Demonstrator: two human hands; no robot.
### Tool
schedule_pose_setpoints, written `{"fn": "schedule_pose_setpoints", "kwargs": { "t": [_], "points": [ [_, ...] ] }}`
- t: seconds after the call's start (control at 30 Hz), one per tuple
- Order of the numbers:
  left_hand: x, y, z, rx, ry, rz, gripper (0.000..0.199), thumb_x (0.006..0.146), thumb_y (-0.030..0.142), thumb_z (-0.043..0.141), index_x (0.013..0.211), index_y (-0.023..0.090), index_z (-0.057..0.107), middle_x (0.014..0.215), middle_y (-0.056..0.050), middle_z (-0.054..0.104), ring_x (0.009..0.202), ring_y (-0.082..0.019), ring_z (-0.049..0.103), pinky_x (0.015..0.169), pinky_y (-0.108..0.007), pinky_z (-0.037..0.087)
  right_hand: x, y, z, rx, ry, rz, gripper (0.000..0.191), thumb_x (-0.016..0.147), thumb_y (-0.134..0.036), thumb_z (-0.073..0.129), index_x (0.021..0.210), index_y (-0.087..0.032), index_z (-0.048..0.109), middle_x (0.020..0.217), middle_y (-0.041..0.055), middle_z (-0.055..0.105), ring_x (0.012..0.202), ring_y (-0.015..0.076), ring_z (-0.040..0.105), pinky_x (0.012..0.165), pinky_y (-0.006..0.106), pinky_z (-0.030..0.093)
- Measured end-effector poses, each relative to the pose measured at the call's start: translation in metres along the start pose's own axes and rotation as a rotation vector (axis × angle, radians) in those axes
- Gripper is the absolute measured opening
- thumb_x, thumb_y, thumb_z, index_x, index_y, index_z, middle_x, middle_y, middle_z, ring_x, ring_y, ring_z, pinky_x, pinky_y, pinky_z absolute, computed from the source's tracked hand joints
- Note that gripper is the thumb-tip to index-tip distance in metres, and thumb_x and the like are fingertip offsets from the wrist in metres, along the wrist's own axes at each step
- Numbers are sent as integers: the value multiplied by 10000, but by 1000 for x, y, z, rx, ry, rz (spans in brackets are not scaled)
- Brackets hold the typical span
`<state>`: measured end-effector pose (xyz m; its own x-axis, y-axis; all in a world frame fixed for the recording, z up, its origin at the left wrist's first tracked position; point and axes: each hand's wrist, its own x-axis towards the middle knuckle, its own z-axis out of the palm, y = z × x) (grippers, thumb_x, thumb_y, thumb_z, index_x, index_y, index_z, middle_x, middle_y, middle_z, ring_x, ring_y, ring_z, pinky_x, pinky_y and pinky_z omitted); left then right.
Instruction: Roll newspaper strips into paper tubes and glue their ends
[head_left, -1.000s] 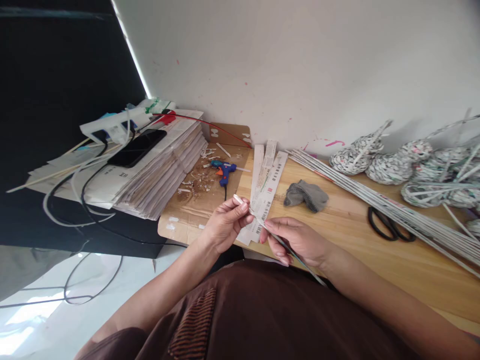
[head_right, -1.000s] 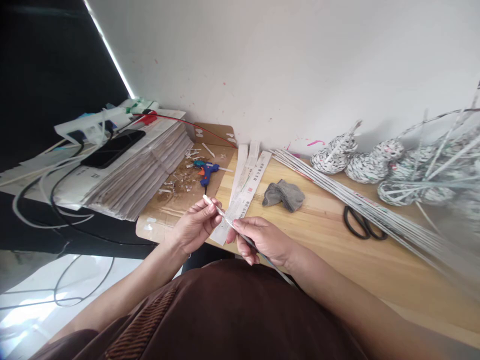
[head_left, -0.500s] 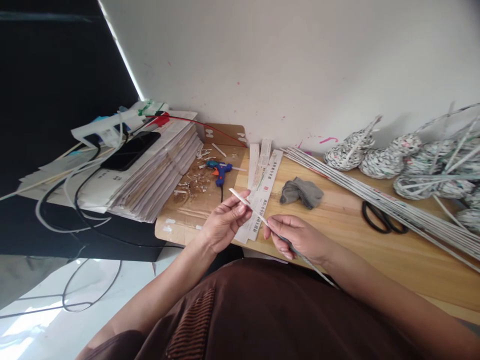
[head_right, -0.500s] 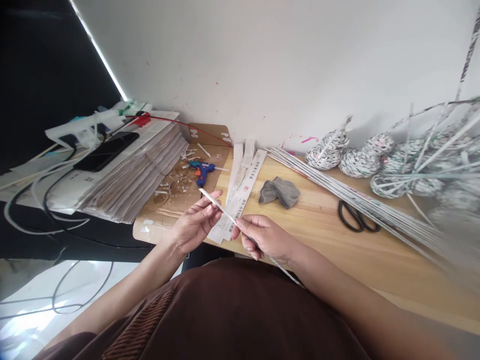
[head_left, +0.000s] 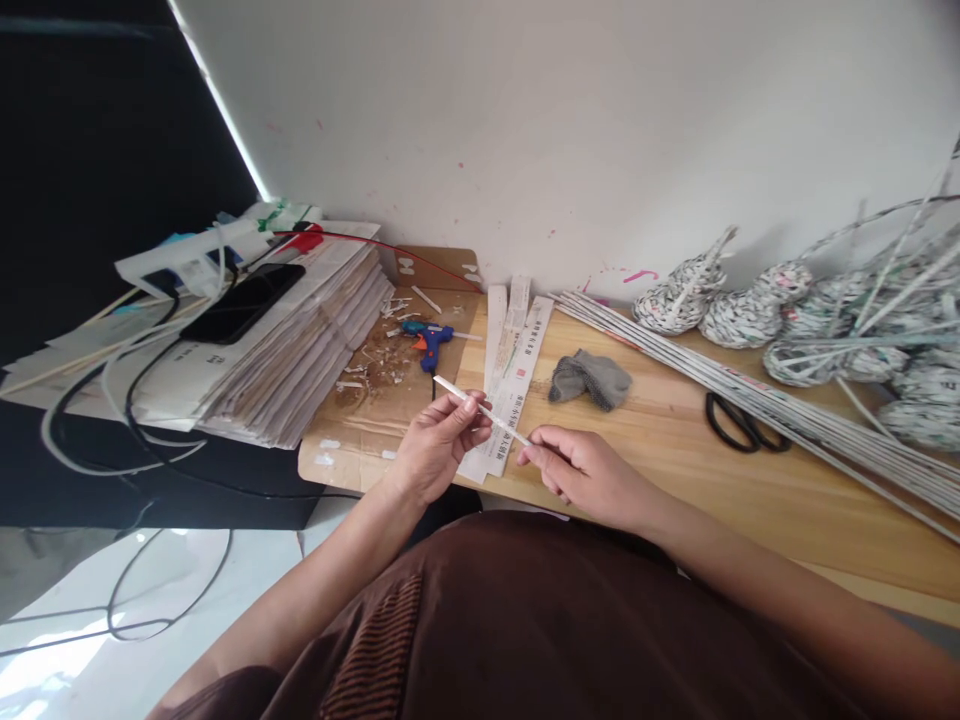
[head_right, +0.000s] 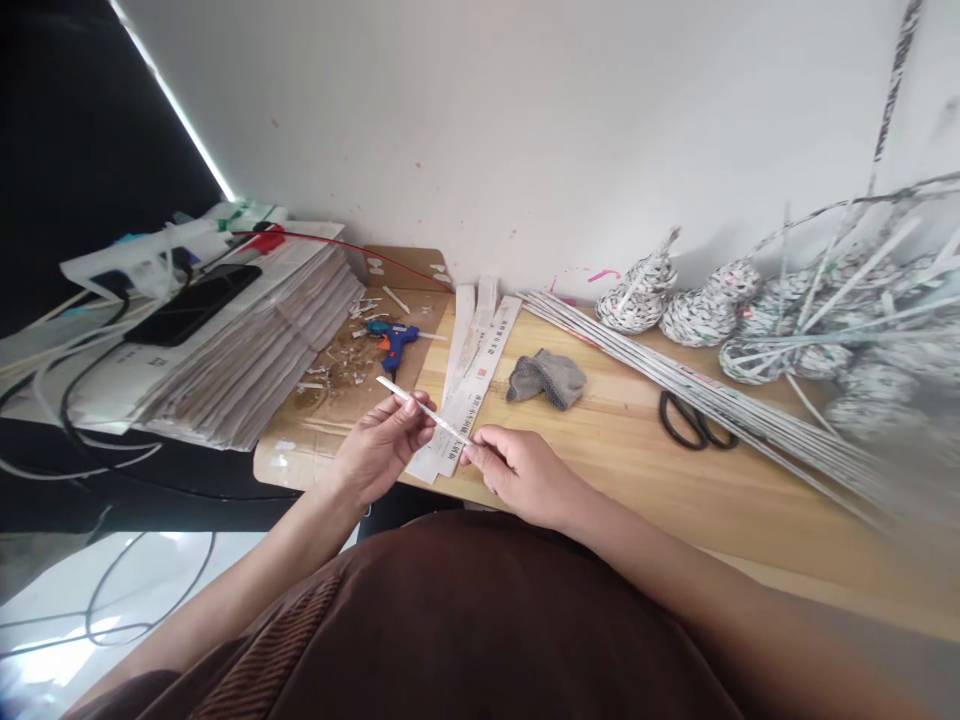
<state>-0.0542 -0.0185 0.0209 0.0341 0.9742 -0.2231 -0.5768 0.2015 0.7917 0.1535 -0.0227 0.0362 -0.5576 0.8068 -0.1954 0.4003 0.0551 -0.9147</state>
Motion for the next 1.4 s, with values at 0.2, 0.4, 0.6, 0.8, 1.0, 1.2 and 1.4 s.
{"fn": "schedule_pose_setpoints", "kwargs": {
  "t": [0.2, 0.4, 0.6, 0.8, 1.0, 1.2, 1.4],
  "points": [
    [-3, -8, 1, 123, -96, -65, 204, 668, 238, 831, 793, 119, 722, 726, -7, 654, 591, -61, 615, 601, -164, 544, 1, 2, 4, 149, -92, 39, 406, 968, -528, 374, 934, -185, 589, 563, -52, 471, 456, 79, 427, 470, 201, 370],
    [-3, -12, -5, 188, -63, -35, 221, 644, 246, 845, 795, 141, 723, 607, 7, 619, 540, -70, 568, 490, -154, 485, -3, 6, -2, 161, -177, 72, 408, 963, -522, 397, 883, -171, 589, 564, -40, 518, 463, 77, 483, 493, 190, 399],
    [0, -16, -9, 208, -14, -51, 250, 606, 267, 865, 761, 122, 731, 600, -9, 628, 518, -71, 563, 479, -156, 466, -12, 3, -7, 135, -195, 115, 378, 991, -432, 345, 849, -173, 581, 520, -50, 481, 452, 85, 484, 500, 195, 410],
    [0, -18, -11, 204, 13, -89, 277, 657, 294, 837, 839, 111, 737, 617, -8, 612, 550, -64, 556, 514, -154, 471, -22, 1, -12, -165, -47, 21, 299, 967, -384, 435, 873, -191, 643, 630, -30, 554, 548, 88, 503, 544, 203, 366],
    [3, -14, -14, 201, 106, -15, 320, 656, 315, 835, 887, 126, 718, 737, -23, 651, 620, -79, 581, 532, -162, 486, -38, -2, -41, -364, 26, 5, 292, 970, -368, 427, 873, -206, 651, 685, -20, 614, 596, 109, 524, 568, 225, 349],
    [-1, -14, -16, 379, 16, -47, 259, 686, 314, 812, 806, 129, 676, 711, -25, 647, 622, -91, 579, 517, -162, 461, -36, 20, -114, -770, 500, 84, 311, 950, -371, 423, 1023, -227, 688, 792, 30, 703, 678, 178, 604, 629, 276, 381],
    [-4, -17, -22, 420, -4, 111, 236, 745, 345, 757, 761, 150, 623, 667, -12, 624, 599, -107, 561, 544, -200, 471, -7, 61, -179, -1194, 753, 222, 351, 917, -309, 412, 1004, -182, 727, 921, 126, 719, 791, 262, 634, 661, 337, 398]
  ]
}}
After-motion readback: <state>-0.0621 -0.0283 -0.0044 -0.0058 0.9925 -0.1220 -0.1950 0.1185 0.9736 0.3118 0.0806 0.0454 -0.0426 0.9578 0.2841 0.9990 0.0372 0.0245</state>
